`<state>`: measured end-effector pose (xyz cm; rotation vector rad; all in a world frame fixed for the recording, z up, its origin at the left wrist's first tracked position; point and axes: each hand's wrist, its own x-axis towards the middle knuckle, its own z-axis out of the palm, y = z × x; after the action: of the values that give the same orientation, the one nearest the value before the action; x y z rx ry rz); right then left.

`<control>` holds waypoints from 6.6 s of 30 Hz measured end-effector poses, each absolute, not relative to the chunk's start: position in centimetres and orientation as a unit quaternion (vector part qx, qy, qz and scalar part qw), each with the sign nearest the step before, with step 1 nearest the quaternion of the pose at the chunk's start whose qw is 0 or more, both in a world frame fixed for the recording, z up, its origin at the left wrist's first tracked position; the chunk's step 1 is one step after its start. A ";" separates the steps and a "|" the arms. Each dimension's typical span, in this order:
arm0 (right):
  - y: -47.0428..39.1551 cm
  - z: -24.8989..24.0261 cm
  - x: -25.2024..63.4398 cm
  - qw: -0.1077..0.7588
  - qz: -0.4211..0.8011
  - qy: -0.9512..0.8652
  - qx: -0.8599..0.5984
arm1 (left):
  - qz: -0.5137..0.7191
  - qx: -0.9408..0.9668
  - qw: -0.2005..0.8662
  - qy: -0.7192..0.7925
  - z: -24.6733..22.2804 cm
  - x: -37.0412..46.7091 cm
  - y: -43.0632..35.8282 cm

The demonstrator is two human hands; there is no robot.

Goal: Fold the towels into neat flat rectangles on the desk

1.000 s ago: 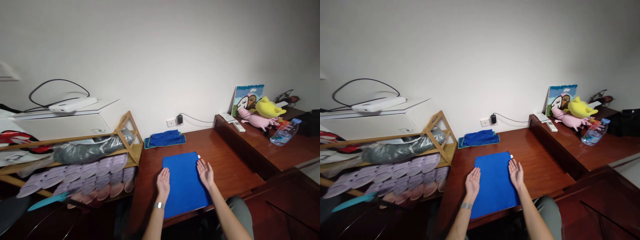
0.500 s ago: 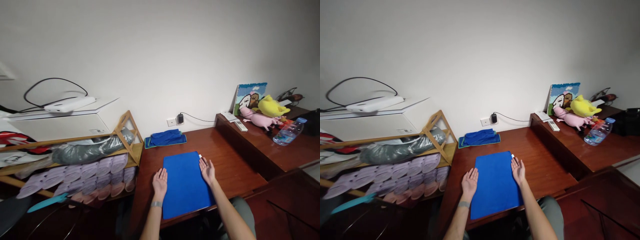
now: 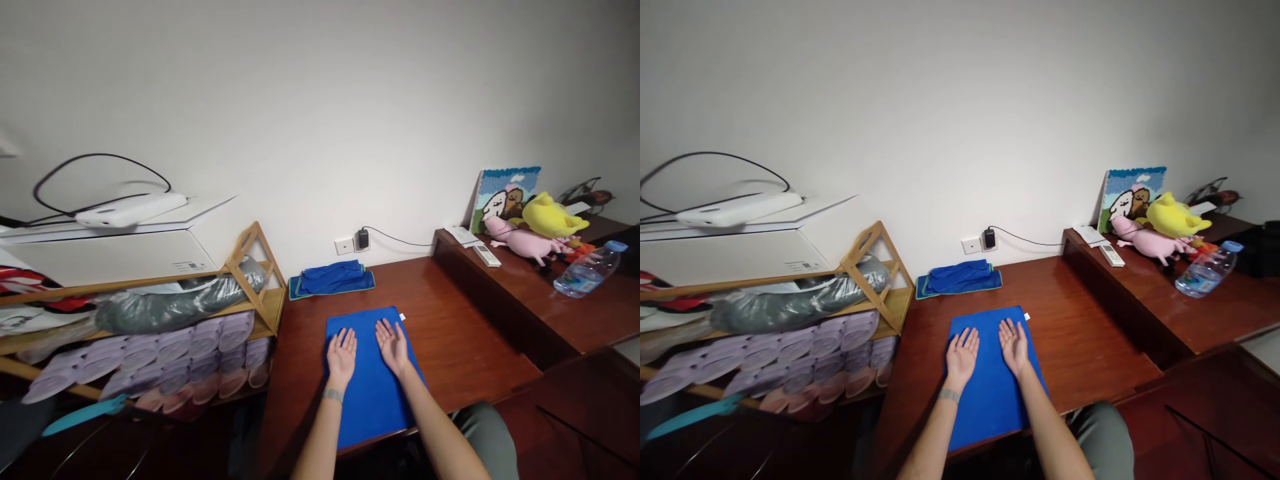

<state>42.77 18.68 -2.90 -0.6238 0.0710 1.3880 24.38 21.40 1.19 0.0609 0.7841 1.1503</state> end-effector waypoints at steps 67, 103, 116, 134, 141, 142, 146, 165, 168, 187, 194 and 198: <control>11.8 -6.7 57.0 0.744 0.316 -0.174 -0.563 | 0.383 0.684 0.064 0.618 -6.0 5.1 23.4; 26.2 -2.2 44.1 0.678 0.666 -0.019 -0.310 | 0.551 0.092 0.707 0.433 1.8 25.0 29.5; 26.0 -2.7 50.1 0.750 0.565 0.022 -0.343 | 0.566 0.045 0.697 0.438 1.8 19.9 30.8; 24.4 -2.9 49.4 0.740 0.581 0.009 -0.339 | 0.587 0.036 0.695 0.412 2.0 19.2 28.6; 24.1 -2.4 43.6 0.747 0.603 -0.003 -0.281 | 0.582 0.054 0.726 0.363 2.1 23.5 26.3; 23.7 -2.7 42.0 0.742 0.617 -0.006 -0.262 | 0.571 0.054 0.739 0.354 1.8 24.7 25.6; 21.4 -4.3 38.4 0.723 0.646 0.012 -0.246 | 0.536 0.033 0.772 0.340 0.3 27.1 22.7; 12.6 -3.6 36.5 0.723 0.651 0.031 -0.229 | 0.526 -0.056 0.810 0.252 -2.3 24.9 14.6; 12.0 -3.6 39.4 0.732 0.629 0.032 -0.260 | 0.541 -0.054 0.789 0.286 -2.6 22.2 14.6; 5.2 -3.7 39.3 0.741 0.618 0.060 -0.254 | 0.527 -0.044 0.811 0.249 -5.1 19.3 9.0; 3.8 -2.0 42.8 0.779 0.555 0.062 -0.283 | 0.610 -0.004 0.752 0.249 -5.6 12.5 8.7; 3.9 -1.4 37.8 0.760 0.600 0.014 -0.249 | 0.568 0.030 0.796 0.209 -3.6 17.1 7.9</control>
<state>37.77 3.94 -1.44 -0.5432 0.0302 1.3071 17.08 7.89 -3.60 0.0655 0.4482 1.2196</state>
